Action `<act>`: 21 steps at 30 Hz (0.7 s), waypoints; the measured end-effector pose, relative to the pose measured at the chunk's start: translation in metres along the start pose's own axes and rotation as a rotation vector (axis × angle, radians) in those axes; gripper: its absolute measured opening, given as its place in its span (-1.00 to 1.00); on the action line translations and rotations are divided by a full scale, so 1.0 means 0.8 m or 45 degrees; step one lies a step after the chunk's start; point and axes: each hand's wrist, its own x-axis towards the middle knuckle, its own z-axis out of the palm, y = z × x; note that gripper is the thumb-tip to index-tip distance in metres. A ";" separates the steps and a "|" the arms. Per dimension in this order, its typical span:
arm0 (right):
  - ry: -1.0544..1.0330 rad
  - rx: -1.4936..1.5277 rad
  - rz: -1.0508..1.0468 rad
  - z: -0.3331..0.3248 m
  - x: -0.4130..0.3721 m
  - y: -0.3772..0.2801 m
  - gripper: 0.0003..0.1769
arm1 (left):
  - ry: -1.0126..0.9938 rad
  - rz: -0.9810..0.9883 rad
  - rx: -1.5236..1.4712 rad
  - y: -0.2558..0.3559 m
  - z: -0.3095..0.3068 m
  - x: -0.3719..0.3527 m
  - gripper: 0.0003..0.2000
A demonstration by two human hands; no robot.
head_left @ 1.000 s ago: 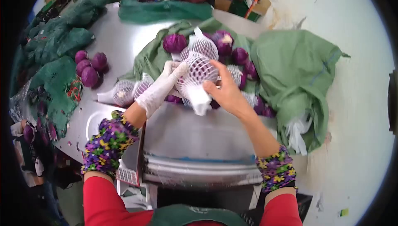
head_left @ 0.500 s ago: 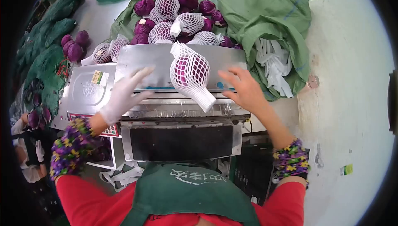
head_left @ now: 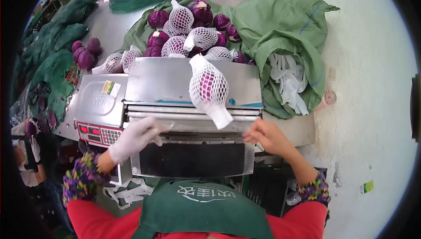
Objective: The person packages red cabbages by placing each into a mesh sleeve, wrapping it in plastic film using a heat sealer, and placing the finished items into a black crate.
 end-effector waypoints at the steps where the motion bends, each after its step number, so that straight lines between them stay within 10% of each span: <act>1: -0.016 -0.008 -0.032 -0.007 -0.016 -0.027 -0.93 | 0.050 0.158 -0.272 0.001 -0.006 -0.008 -0.83; 4: 0.218 0.445 -0.508 -0.042 0.000 -0.072 -0.97 | 0.246 0.769 0.094 0.045 -0.027 0.008 -0.72; 6: 0.593 -0.063 -0.778 -0.066 0.069 -0.068 -0.82 | 0.289 0.963 0.620 0.083 -0.043 0.072 -0.27; 9: 0.479 -1.243 -1.158 -0.073 0.185 -0.022 -0.44 | -0.012 0.723 1.099 0.053 -0.035 0.174 0.09; 11: 0.314 -1.080 -1.133 -0.034 0.231 0.023 -0.32 | -0.108 0.926 0.607 0.010 -0.014 0.218 0.02; 13: 0.260 -0.664 -1.072 -0.014 0.233 0.021 -0.28 | -0.044 0.785 0.539 0.008 -0.018 0.224 -0.04; 17: -0.566 -0.463 0.165 -0.003 0.156 -0.016 0.11 | -0.150 0.110 -0.380 0.009 0.007 0.170 -0.35; 21: -0.500 0.324 0.173 0.070 0.048 -0.020 0.18 | -0.829 -0.785 -0.919 0.038 0.040 0.067 -0.18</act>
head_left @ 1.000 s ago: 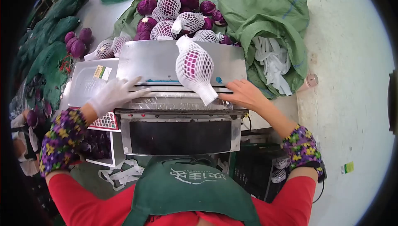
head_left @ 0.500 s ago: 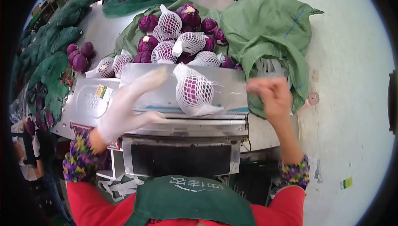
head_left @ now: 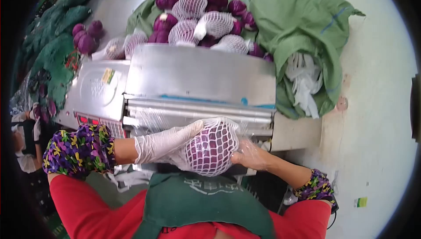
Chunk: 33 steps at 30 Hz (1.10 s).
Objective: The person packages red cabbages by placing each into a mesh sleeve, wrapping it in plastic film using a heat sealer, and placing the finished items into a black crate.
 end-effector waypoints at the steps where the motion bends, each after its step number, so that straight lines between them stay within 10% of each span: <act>1: -0.011 0.023 0.020 0.016 -0.011 0.010 0.18 | 0.010 -0.013 0.019 -0.019 0.010 0.003 -0.17; 11: -0.047 0.625 0.358 0.072 -0.025 0.115 -0.20 | 0.144 -0.053 -0.074 -0.113 -0.004 0.039 -0.26; 18: 0.423 1.168 0.147 0.118 -0.076 0.152 -0.41 | 1.119 0.864 1.284 -0.217 -0.010 -0.048 -0.79; 20: 0.652 0.422 0.078 0.132 -0.088 0.146 -0.57 | 1.159 0.833 0.492 -0.224 -0.010 -0.028 -0.78; 22: 1.109 0.806 -0.019 0.132 -0.079 0.113 -0.68 | 1.230 0.828 0.170 -0.191 0.010 -0.023 -0.67; 25: 1.053 1.191 0.141 0.110 -0.109 0.149 -0.70 | 1.222 0.561 -0.639 -0.167 0.068 -0.040 -0.67; 28: 0.839 1.383 0.475 0.121 -0.134 0.233 -0.70 | 1.287 0.139 -0.272 -0.330 0.000 0.000 -0.65; 32: 0.772 1.170 0.609 0.159 -0.053 0.283 -0.73 | 0.881 -0.045 -0.089 -0.336 0.000 0.108 -0.69; 33: 0.501 0.399 0.438 0.154 -0.047 0.244 -0.66 | 0.759 0.209 0.427 -0.358 -0.012 0.149 -0.73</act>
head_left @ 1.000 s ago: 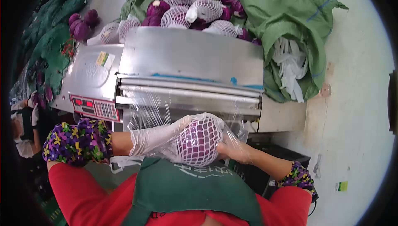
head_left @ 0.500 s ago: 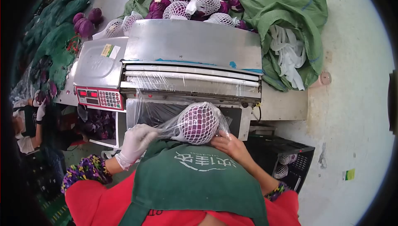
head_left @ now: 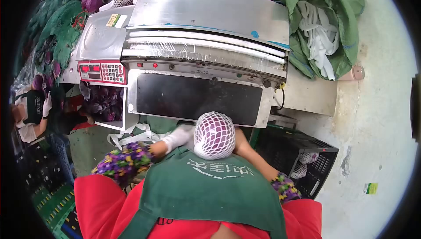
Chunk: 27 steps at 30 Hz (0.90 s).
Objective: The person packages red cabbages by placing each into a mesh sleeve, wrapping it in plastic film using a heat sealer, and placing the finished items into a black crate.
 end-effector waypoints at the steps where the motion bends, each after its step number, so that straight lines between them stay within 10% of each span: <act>1: 0.030 0.422 -0.181 0.014 0.025 0.045 -0.70 | -0.109 0.400 0.407 -0.039 0.015 0.043 -0.75; 3: 0.031 -0.593 -0.804 0.012 0.021 0.032 -0.68 | 0.077 0.380 -0.362 -0.119 0.055 0.079 -0.74; 6: 0.077 -0.308 -0.847 0.011 -0.002 0.005 -0.72 | -0.006 0.447 -0.095 0.018 0.037 -0.010 -0.73; 9: 0.397 -0.632 -0.769 0.010 -0.055 -0.080 -0.83 | -0.298 0.022 -0.787 0.107 0.046 -0.062 -0.69; 11: 0.664 -0.784 -1.092 0.013 -0.075 -0.096 -0.85 | -0.085 0.748 -0.208 0.107 0.035 -0.041 -0.69; 12: 0.712 -0.822 -1.110 0.016 -0.081 -0.097 -0.89 | -0.204 0.620 -0.310 0.124 0.019 -0.054 -0.63; 13: 0.751 -0.812 -1.106 0.021 -0.083 -0.095 -0.89 | -0.506 -0.041 -1.245 0.132 0.012 -0.044 -0.50; 16: 0.944 -0.837 -1.143 0.057 -0.083 -0.093 -0.84 | -0.591 -0.180 -1.469 0.168 -0.012 -0.096 -0.43; 21: 0.511 0.218 -0.976 0.103 -0.062 -0.064 -0.73 | -0.437 0.478 -0.412 0.138 -0.028 -0.116 -0.60; 23: -0.017 0.700 -0.618 0.111 -0.063 -0.066 -0.80 | -0.115 1.299 0.608 0.147 -0.045 -0.120 -0.60; 25: -0.423 0.950 -0.618 0.119 -0.061 -0.045 -0.84 | 0.560 1.460 0.023 0.158 -0.011 -0.126 -0.56; 26: -0.317 0.621 -0.746 0.114 -0.076 -0.048 -0.82 | 0.817 1.481 0.493 0.196 0.005 -0.141 -0.51; 27: -0.191 0.291 -0.834 0.111 -0.092 -0.049 -0.79 | 0.054 1.258 0.225 0.189 0.002 -0.133 -0.46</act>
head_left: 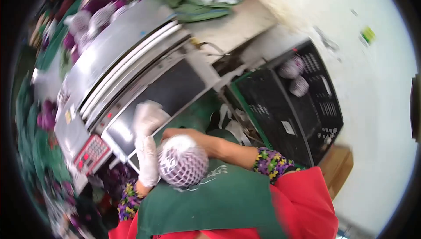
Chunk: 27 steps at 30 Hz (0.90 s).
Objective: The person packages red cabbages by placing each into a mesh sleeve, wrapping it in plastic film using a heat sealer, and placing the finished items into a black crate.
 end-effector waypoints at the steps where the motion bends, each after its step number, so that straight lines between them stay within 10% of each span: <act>1: -0.025 0.163 -0.072 -0.008 -0.001 0.026 -0.73 | -0.167 -0.373 -0.412 -0.006 0.006 -0.005 -0.43; 4: 0.584 0.565 0.265 -0.040 -0.059 0.007 -0.48 | -0.219 -1.062 -1.025 -0.012 0.033 0.005 -0.38; 8: 0.774 -0.165 -0.462 -0.102 -0.166 0.004 -0.18 | -0.303 -0.876 -0.793 -0.003 0.169 0.046 -0.38; 10: 0.890 0.415 -0.440 -0.162 -0.242 0.015 -0.20 | -0.709 -1.092 -0.833 0.031 0.253 0.081 -0.37; 13: 1.390 0.647 -0.494 -0.231 -0.374 0.015 -0.29 | -1.108 -0.729 -0.650 0.018 0.281 0.096 -0.52; 16: 2.101 0.435 -0.230 -0.334 -0.464 0.094 -0.41 | -0.844 -0.862 -0.626 -0.021 0.285 0.113 -0.63; 19: 2.149 0.805 -0.229 -0.432 -0.503 0.214 -0.55 | -0.649 -0.936 -0.526 -0.034 0.257 0.116 -0.64; 21: 1.950 -0.926 0.394 -0.456 -0.485 0.191 -0.64 | -0.544 -0.970 -0.452 -0.038 0.216 0.113 -0.65; 23: 1.967 0.382 -0.300 -0.552 -0.551 0.313 -0.64 | -0.347 -0.916 -0.450 -0.046 0.169 0.110 -0.67; 24: 2.379 0.475 -0.024 -0.541 -0.536 0.261 -0.58 | -0.251 -0.904 -0.406 -0.049 0.142 0.106 -0.68; 25: 2.238 0.455 -0.030 -0.565 -0.512 0.229 -0.58 | -0.122 -0.876 -0.382 -0.049 0.117 0.109 -0.68; 27: 2.617 -0.574 0.856 -0.604 -0.484 0.204 -0.52 | 0.037 -0.752 -0.295 -0.068 0.064 0.103 -0.70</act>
